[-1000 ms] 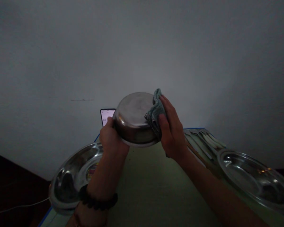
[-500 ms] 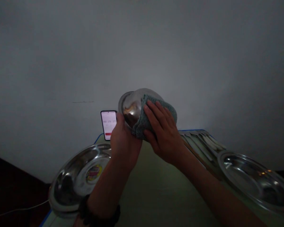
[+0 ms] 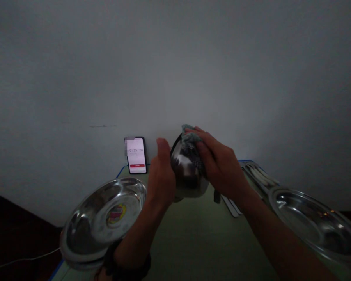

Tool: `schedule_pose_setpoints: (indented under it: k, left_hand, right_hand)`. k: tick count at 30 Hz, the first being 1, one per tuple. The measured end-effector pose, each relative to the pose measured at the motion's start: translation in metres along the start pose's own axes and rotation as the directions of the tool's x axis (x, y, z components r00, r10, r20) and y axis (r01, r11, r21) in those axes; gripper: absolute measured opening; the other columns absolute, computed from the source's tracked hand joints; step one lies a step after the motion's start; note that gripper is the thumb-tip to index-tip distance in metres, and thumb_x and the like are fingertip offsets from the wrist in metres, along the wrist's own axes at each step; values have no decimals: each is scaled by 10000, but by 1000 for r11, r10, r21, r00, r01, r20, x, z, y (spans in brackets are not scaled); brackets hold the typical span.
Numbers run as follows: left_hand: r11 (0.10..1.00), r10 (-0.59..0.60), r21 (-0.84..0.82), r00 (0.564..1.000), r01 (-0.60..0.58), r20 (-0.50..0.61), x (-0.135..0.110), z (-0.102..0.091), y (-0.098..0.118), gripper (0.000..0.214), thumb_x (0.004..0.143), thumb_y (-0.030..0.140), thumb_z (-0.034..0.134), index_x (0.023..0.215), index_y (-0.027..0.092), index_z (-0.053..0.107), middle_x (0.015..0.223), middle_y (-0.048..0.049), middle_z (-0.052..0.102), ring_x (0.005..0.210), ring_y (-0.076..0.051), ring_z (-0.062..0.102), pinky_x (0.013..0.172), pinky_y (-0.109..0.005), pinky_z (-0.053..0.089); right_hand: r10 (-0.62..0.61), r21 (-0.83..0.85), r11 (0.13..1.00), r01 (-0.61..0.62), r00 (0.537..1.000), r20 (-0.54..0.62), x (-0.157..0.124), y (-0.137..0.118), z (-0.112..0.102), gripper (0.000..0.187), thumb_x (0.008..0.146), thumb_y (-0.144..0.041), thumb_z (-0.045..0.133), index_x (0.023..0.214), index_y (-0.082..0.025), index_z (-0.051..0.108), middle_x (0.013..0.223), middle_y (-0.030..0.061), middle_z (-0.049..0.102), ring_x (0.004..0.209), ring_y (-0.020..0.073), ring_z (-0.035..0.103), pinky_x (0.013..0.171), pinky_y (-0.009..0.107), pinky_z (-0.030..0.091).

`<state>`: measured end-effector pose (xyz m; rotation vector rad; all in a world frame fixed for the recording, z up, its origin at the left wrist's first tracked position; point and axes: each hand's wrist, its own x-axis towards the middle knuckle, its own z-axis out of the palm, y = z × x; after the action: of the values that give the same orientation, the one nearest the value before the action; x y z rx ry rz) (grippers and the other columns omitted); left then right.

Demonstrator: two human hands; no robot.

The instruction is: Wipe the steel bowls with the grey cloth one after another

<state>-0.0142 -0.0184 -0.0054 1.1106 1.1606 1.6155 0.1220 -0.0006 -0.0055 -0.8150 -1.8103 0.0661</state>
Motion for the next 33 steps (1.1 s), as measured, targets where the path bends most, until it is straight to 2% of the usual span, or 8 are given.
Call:
schedule_pose_setpoints:
  k: [3,5,9,13,18,23,30,33]
  left_hand:
    - [956,129,259,990,-137,50,2,-4,12,510,831,416,576,391,201,431,397,33,375,413,-107,304,408,-269,196]
    - [911,177,358,978,-204,105,3,-6,17,495,822,335,589,385,200,400,398,39,343,412,-103,285,408,-271,172]
    - [842,256,398,919,-364,299,2,-13,20,452,855,302,510,420,190,455,428,31,374,431,-100,306,408,-244,190]
    - [837,271,351,875,-420,402,5,-24,17,420,835,324,537,441,184,499,442,28,396,436,-90,310,393,-218,196]
    - [965,101,210,959,-159,265,13,-34,10,434,748,470,646,436,188,541,406,11,459,360,-85,367,347,-220,215]
    - [991,-37,-126,999,36,0,18,-24,4,415,764,432,650,443,192,540,397,24,482,339,-83,404,335,-214,283]
    - [859,-152,-511,936,-34,-318,15,7,-3,188,839,335,572,768,186,661,679,16,670,703,-148,647,642,-235,515]
    - [855,-126,-511,922,-86,-367,18,6,-2,107,793,251,591,733,184,648,636,36,646,688,-139,638,652,-227,511]
  right_hand:
    - [190,64,982,-180,946,-264,5,8,-16,319,962,-345,374,1099,-232,639,1077,49,691,1018,194,626,926,388,474]
    - [168,95,985,-143,914,-370,6,5,-24,331,968,-358,361,1086,-234,644,1095,45,677,1030,185,615,930,371,464]
    - [-1,114,994,2,1000,-10,4,-5,-22,296,936,-354,443,1140,-235,622,1181,53,642,1124,190,566,997,377,413]
    - [83,151,981,-120,970,228,3,-1,-16,276,904,-392,500,1033,-203,653,970,38,686,907,170,614,847,333,480]
    - [273,406,833,-375,918,287,7,17,-24,342,853,-489,547,894,-189,705,810,5,704,726,134,623,649,250,481]
    - [455,612,624,-486,863,221,7,34,-20,283,792,-472,622,877,-222,723,814,-13,729,769,153,658,706,273,511]
    - [745,762,347,-547,654,130,5,51,1,339,715,-505,673,814,-186,729,868,43,749,913,219,673,825,349,522]
    - [734,759,339,-555,661,155,4,55,6,310,730,-486,663,828,-200,733,933,47,749,993,215,654,872,337,505]
